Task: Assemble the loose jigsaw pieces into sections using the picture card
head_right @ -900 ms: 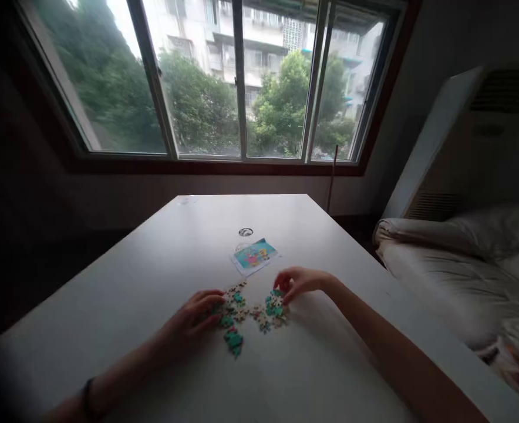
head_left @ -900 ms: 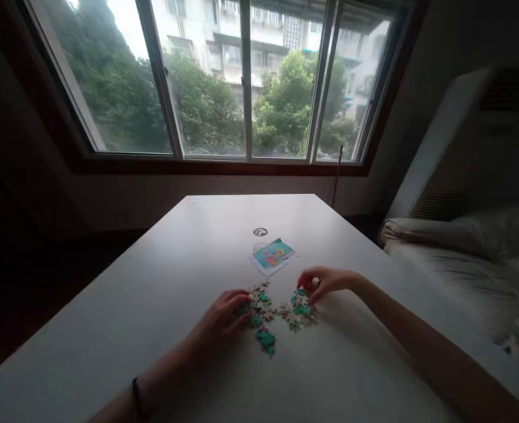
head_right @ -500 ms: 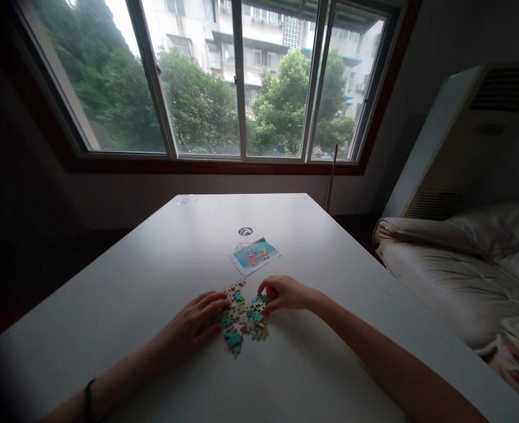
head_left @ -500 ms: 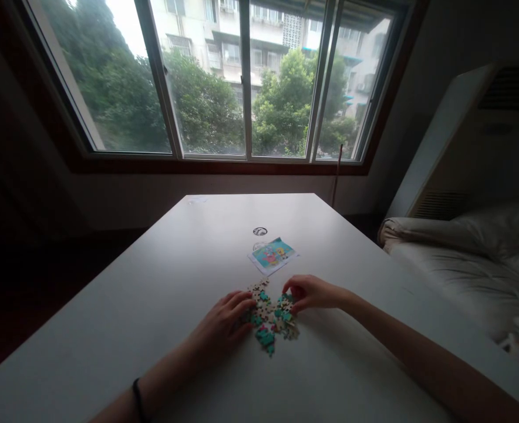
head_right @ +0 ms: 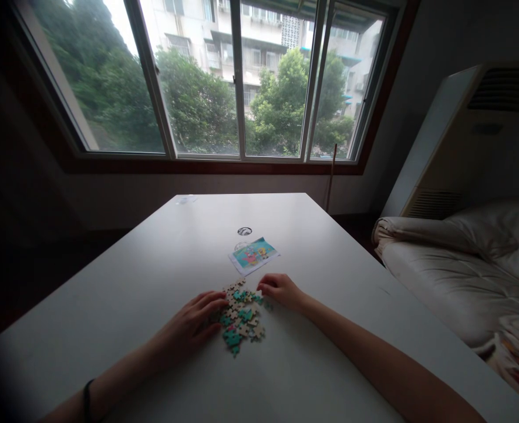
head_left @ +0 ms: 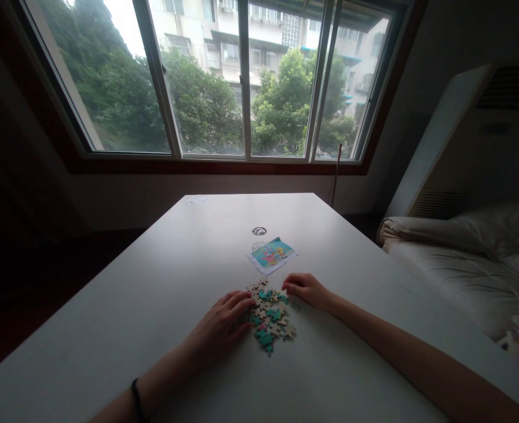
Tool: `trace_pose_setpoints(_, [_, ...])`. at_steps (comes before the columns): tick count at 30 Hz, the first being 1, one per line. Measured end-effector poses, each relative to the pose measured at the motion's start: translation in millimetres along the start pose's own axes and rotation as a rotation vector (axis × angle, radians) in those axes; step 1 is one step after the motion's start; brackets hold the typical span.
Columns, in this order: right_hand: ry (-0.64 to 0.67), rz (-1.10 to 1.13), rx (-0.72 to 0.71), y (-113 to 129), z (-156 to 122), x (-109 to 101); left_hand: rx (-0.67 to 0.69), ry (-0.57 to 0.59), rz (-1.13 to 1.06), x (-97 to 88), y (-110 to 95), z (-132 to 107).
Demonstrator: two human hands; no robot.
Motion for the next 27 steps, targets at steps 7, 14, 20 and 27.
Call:
trace_pose_setpoints(7, [0.266,0.043,0.029,14,-7,10,0.002,0.021,0.007,0.9,-2,0])
trace_pose_setpoints(14, [0.386,-0.133,-0.156,43,-20,30,-0.001,0.022,0.009,2.2,0,0])
trace_pose_setpoints(20, [0.306,-0.145,-0.211,40,-15,30,0.001,0.022,-0.002,3.7,1,0])
trace_pose_setpoints(27, [0.063,-0.016,-0.189,22,-8,14,0.004,0.009,-0.022,3.0,1,-1])
Point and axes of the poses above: each hand's wrist, its own z-axis towards the middle knuckle, its own x-axis out of the palm, y = z × x, the point moved 9 cm from there along z, towards the middle knuckle, and after that the axes turned 15 degrees about z, right-handed, at the moved point
